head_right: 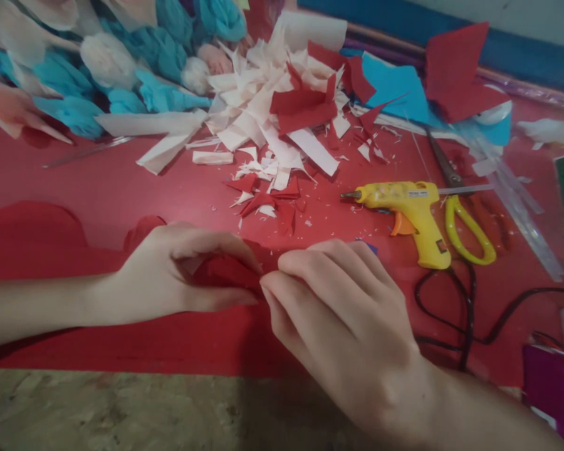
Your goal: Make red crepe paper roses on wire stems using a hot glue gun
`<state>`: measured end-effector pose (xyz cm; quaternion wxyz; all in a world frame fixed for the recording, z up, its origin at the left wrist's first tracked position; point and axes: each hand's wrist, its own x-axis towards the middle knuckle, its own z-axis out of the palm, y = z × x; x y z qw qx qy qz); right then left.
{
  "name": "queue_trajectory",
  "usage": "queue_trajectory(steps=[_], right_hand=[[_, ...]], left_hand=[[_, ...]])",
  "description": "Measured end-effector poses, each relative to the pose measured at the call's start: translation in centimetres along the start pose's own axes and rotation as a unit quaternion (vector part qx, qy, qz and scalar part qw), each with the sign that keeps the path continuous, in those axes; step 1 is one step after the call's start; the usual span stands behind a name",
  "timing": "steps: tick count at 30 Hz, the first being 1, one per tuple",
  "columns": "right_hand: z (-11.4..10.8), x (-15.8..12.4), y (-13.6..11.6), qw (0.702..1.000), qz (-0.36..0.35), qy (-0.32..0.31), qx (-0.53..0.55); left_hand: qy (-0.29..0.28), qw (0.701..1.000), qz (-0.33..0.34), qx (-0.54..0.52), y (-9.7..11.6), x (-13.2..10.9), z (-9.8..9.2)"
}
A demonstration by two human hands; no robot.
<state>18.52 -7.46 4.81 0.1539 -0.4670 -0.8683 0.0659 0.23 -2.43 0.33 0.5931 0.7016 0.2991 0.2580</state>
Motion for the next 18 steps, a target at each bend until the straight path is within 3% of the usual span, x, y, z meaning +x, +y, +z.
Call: queue_trajectory(steps=[7, 18], right_hand=[[-0.57, 0.21, 0.0, 0.996, 0.054, 0.053, 0.04], [-0.06, 0.04, -0.21, 0.995, 0.064, 0.018, 0.075]], left_hand=[[-0.008, 1.0, 0.008, -0.007, -0.39, -0.35, -0.13], [-0.015, 1.0, -0.005, -0.007, -0.23, -0.11, 0.01]])
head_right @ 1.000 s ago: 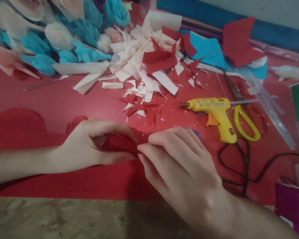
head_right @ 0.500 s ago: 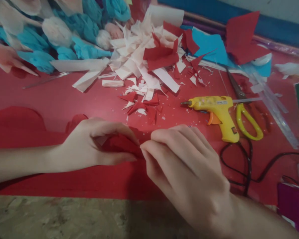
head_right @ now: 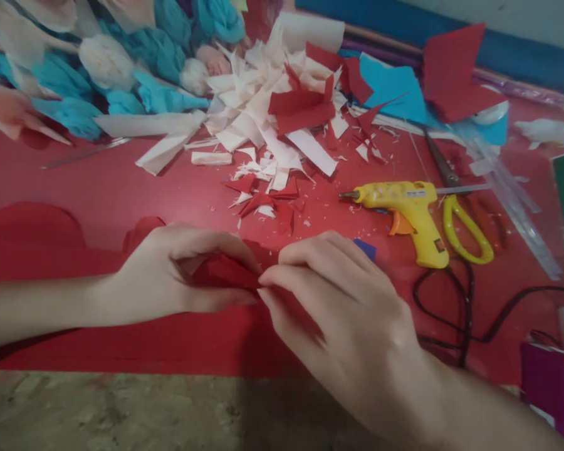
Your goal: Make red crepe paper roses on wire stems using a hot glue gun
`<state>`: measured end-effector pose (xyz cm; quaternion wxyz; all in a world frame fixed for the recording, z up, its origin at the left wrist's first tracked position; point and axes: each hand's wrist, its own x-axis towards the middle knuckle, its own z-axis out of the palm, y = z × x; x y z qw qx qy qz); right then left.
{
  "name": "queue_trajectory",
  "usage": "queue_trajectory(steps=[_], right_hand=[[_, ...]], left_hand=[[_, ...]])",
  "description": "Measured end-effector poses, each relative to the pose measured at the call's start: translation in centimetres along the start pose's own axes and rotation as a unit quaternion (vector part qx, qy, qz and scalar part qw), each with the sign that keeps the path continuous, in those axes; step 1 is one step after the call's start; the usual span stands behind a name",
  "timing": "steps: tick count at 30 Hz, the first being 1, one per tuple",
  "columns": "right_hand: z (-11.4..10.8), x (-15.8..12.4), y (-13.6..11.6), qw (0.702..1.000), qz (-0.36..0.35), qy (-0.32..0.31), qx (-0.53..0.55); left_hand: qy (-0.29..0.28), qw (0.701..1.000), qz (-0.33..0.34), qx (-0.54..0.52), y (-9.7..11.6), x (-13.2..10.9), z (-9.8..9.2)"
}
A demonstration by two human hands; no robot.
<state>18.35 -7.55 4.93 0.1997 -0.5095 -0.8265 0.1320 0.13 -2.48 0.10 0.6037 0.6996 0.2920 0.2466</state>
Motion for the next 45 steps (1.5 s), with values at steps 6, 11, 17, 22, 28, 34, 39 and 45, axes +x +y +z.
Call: queue_trajectory(steps=[6, 11, 17, 22, 28, 34, 39, 45], right_hand=[[-0.8, 0.4, 0.6, 0.996, 0.073, 0.033, 0.034], [-1.4, 0.6, 1.9, 0.989, 0.097, 0.014, 0.112], [-1.8, 0.9, 3.0, 0.96, 0.072, -0.151, 0.223], [-1.9, 0.8, 2.1, 0.932, 0.086, -0.196, 0.293], [-2.2, 0.9, 0.4, 0.948, 0.057, -0.027, 0.311], [-1.3, 0.9, 0.0, 0.97, -0.02, 0.138, 0.201], [-0.8, 1.1, -0.1, 0.966, -0.047, 0.203, 0.151], [-1.1, 1.2, 0.1, 0.969, -0.044, 0.176, 0.167]], left_hand=[[-0.004, 1.0, 0.007, -0.01, 0.0, -0.1, -0.2], [0.007, 1.0, 0.021, -0.01, -0.2, -0.2, -0.1], [0.051, 0.996, 0.009, -0.067, -0.2, 0.0, -0.1], [0.102, 0.988, 0.005, -0.112, 0.6, 0.6, -0.6], [0.108, 0.972, 0.009, -0.208, 2.1, 1.5, -0.4], [0.12, 0.981, 0.024, -0.148, 4.0, 2.4, 0.5], [0.164, 0.983, 0.057, -0.057, 5.0, 2.8, 0.3], [0.178, 0.979, 0.103, 0.016, 4.9, 3.0, -0.1]])
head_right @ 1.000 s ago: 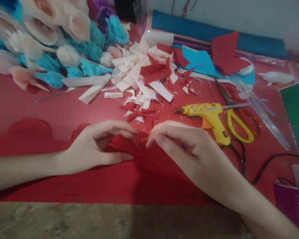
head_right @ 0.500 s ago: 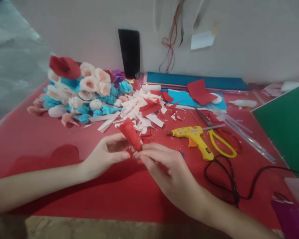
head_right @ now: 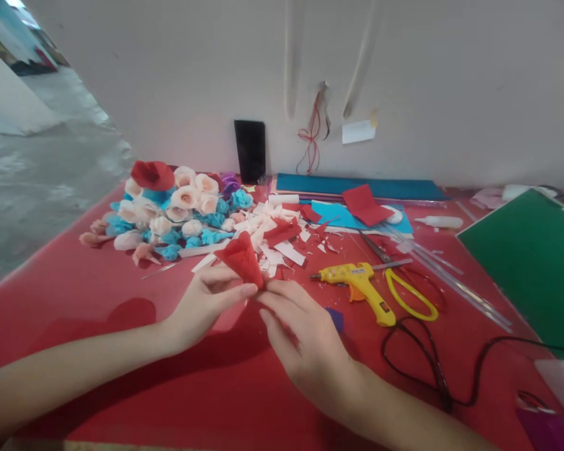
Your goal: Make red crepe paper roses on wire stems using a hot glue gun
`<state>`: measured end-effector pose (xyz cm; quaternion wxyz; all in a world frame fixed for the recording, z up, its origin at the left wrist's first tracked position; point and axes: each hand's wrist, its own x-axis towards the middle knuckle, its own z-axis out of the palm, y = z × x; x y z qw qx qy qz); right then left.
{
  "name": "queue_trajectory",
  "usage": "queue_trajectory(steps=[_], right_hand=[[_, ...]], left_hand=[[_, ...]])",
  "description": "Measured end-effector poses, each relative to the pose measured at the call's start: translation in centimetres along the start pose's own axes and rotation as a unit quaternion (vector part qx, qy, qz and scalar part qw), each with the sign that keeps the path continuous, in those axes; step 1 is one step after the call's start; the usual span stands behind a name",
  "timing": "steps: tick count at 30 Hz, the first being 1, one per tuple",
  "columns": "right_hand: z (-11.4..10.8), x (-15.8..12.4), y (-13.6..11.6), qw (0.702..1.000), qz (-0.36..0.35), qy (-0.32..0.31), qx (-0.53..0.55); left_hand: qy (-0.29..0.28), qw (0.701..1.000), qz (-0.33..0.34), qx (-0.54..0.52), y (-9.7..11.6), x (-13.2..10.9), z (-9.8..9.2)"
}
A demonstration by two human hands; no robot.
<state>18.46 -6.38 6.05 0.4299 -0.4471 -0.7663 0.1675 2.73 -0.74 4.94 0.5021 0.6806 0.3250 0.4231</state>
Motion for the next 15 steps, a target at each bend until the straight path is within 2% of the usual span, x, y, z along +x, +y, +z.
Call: queue_trajectory(steps=[4, 7, 9, 11, 12, 15], right_hand=[[-0.5, 0.2, 0.7, 0.999, 0.036, -0.018, 0.022], [-0.8, 0.7, 1.3, 0.997, 0.055, -0.005, 0.048], [-0.9, 0.9, 1.5, 0.994, 0.081, 0.009, 0.07], [-1.0, 1.0, 1.5, 0.987, 0.125, 0.012, 0.101], [-1.1, 1.0, 1.6, 0.981, 0.154, 0.008, 0.121], [-1.2, 0.7, 1.7, 0.948, 0.245, -0.023, 0.2]], left_hand=[[0.006, 0.995, 0.088, 0.035, -0.2, 0.8, -0.8], [0.007, 0.982, 0.177, 0.071, -0.1, 1.8, -1.9], [0.007, 0.947, 0.28, 0.155, 0.0, 2.2, -2.5], [0.008, 0.906, 0.351, 0.234, 0.1, 2.5, -2.9], [0.01, 0.895, 0.367, 0.255, 0.1, 2.6, -2.9], [0.005, 0.904, 0.351, 0.243, 0.2, 2.6, -2.7]])
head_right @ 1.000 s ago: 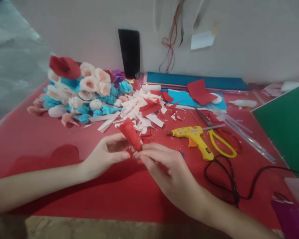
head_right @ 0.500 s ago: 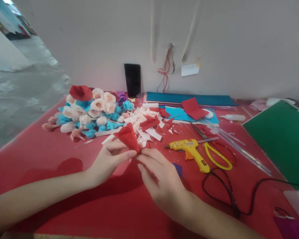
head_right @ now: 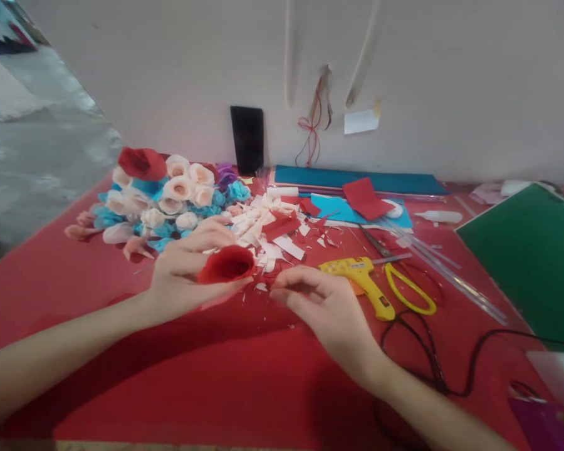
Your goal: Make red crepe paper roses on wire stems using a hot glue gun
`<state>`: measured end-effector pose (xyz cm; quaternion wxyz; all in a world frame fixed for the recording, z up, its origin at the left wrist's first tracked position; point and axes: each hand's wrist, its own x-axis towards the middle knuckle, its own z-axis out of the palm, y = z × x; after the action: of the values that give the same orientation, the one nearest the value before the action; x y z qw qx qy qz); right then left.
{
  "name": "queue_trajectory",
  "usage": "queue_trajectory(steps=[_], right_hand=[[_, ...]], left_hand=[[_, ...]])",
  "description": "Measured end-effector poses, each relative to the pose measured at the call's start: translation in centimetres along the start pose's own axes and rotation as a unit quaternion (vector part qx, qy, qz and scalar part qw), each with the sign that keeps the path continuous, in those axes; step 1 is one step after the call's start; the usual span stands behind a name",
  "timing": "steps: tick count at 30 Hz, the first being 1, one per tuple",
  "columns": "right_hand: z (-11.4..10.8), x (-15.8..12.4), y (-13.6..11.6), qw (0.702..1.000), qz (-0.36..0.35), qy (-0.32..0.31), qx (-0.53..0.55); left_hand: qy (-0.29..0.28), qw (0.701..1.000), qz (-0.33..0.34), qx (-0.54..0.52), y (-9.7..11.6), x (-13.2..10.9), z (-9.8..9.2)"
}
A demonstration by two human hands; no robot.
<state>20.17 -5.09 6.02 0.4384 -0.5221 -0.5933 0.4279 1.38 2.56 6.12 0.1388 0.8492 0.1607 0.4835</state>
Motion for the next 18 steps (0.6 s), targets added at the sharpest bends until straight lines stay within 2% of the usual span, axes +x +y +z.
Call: queue_trajectory(steps=[4, 8, 11, 14, 18], right_hand=[[-0.1, -0.2, -0.2, 0.988, 0.092, -0.051, 0.111], [-0.1, -0.3, -0.9, 0.97, 0.135, -0.082, 0.184], [-0.1, -0.5, -1.2, 0.958, 0.156, -0.094, 0.221], [-0.1, -0.5, -1.0, 0.963, 0.147, -0.084, 0.209], [0.0, -0.3, -0.6, 0.986, 0.106, -0.064, 0.114]], left_hand=[[-0.039, 0.999, -0.031, 0.008, 0.5, 0.1, 0.1], [-0.067, 0.994, -0.084, 0.02, 1.1, 0.1, -0.1], [-0.075, 0.985, -0.154, -0.006, 1.4, 0.1, -0.2], [-0.08, 0.97, -0.214, -0.081, 1.5, 0.3, -0.1], [-0.076, 0.947, -0.254, -0.181, 1.6, 0.6, 0.4]])
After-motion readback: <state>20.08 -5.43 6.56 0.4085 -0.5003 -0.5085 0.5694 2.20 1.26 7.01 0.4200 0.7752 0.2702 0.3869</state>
